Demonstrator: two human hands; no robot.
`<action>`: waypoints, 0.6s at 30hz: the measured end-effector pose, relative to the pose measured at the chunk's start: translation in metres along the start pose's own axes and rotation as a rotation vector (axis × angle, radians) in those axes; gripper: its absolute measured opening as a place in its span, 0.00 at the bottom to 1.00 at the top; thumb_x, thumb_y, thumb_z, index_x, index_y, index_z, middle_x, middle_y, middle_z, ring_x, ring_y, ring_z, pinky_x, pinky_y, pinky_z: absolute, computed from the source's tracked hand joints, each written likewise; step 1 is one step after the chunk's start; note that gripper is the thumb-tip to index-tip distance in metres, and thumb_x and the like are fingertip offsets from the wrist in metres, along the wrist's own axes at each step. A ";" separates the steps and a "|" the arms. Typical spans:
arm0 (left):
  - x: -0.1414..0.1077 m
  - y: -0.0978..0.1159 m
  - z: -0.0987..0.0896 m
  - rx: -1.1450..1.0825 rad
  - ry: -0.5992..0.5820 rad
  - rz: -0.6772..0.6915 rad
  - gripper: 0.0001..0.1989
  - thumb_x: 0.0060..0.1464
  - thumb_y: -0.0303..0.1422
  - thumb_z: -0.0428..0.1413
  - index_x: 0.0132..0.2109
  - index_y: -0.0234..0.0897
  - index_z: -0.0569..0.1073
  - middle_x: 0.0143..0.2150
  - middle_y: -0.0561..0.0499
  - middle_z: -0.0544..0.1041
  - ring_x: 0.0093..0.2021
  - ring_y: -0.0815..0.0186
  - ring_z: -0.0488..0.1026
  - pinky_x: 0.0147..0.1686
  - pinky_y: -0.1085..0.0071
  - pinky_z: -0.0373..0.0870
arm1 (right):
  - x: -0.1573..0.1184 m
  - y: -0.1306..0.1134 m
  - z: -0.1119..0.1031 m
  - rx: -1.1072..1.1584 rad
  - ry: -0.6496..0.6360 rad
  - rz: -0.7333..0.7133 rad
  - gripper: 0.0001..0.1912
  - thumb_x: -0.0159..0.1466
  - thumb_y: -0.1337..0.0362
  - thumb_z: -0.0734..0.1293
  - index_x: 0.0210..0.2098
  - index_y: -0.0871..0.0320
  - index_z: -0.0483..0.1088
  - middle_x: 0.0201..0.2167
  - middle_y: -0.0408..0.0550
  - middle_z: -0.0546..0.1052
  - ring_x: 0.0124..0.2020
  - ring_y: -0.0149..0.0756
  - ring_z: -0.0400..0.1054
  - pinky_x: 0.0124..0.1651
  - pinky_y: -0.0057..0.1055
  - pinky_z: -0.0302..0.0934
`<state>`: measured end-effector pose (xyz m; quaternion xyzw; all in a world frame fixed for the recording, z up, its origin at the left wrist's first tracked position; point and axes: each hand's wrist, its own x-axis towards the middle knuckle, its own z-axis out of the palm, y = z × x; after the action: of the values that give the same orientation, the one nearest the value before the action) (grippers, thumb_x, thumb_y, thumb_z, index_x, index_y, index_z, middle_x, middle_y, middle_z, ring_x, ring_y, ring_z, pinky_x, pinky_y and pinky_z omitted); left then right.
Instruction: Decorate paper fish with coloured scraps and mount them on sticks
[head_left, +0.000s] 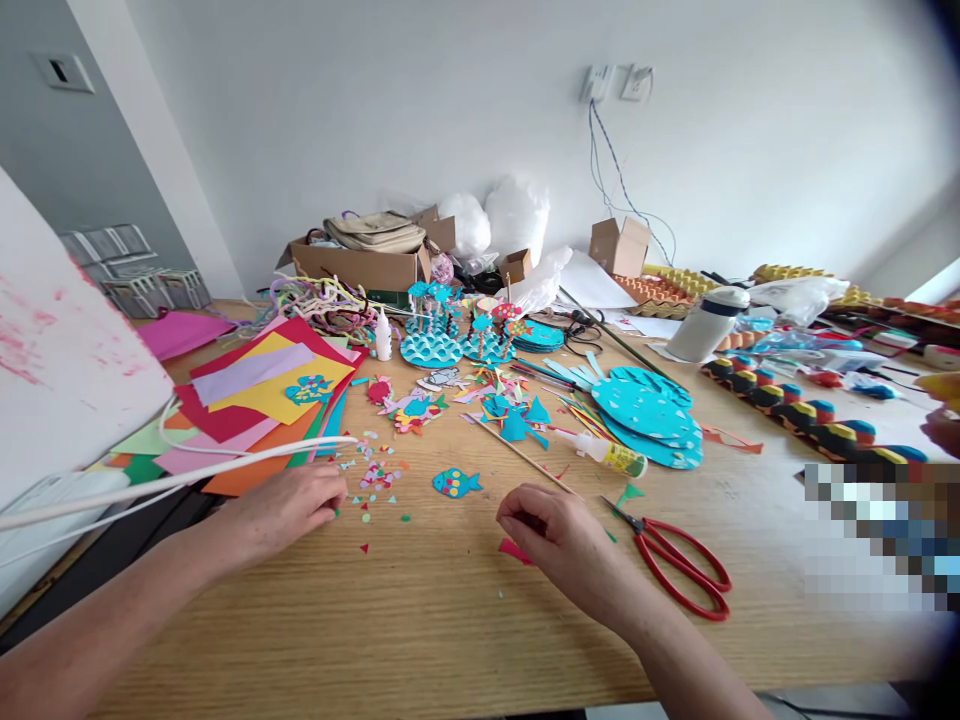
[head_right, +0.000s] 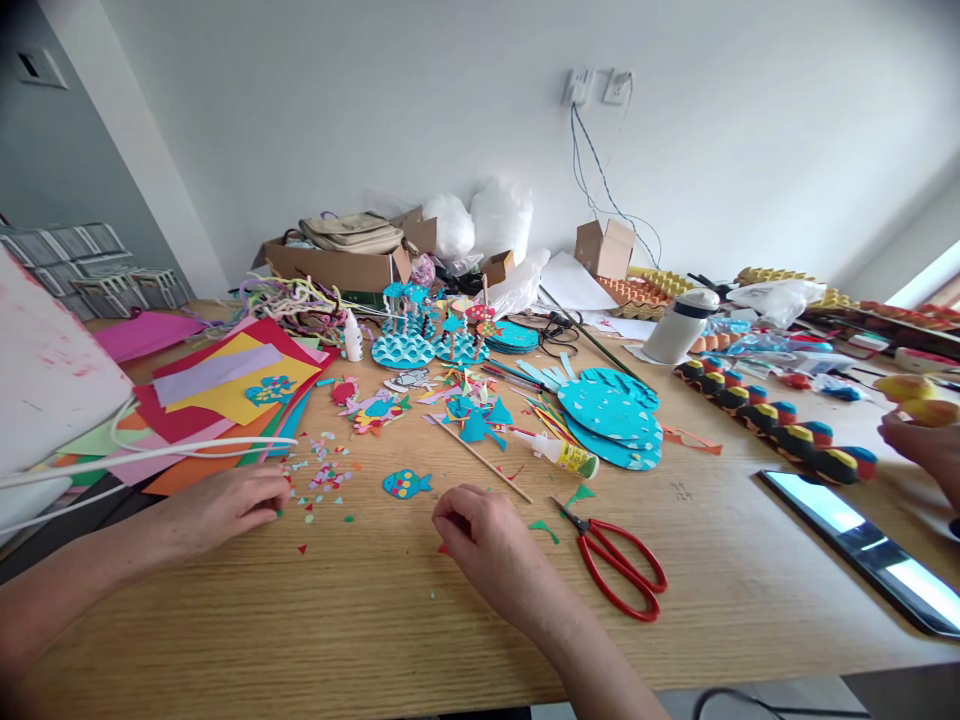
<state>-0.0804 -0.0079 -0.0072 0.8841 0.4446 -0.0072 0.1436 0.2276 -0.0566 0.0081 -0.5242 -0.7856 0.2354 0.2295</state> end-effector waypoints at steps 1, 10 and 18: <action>0.001 0.000 0.001 0.003 -0.002 0.000 0.06 0.50 0.24 0.46 0.29 0.37 0.65 0.32 0.52 0.69 0.35 0.65 0.65 0.32 0.72 0.57 | 0.000 -0.001 0.000 -0.004 -0.004 0.001 0.09 0.56 0.73 0.58 0.24 0.58 0.66 0.22 0.41 0.70 0.25 0.28 0.62 0.28 0.23 0.52; 0.000 0.009 -0.004 -0.048 0.059 0.040 0.08 0.52 0.27 0.43 0.27 0.37 0.63 0.29 0.54 0.67 0.30 0.68 0.63 0.30 0.74 0.56 | 0.002 -0.006 0.003 0.045 -0.030 0.016 0.08 0.55 0.73 0.58 0.25 0.59 0.68 0.23 0.41 0.70 0.26 0.28 0.62 0.29 0.23 0.52; 0.023 0.044 -0.007 -0.371 0.177 0.009 0.06 0.48 0.31 0.45 0.28 0.38 0.65 0.25 0.56 0.66 0.26 0.70 0.63 0.26 0.76 0.58 | 0.029 -0.030 0.031 0.495 -0.176 0.138 0.04 0.54 0.70 0.60 0.26 0.59 0.67 0.18 0.37 0.64 0.19 0.23 0.60 0.20 0.20 0.51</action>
<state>-0.0327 -0.0126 0.0070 0.8418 0.4451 0.1530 0.2644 0.1769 -0.0438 0.0050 -0.4820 -0.6833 0.4801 0.2650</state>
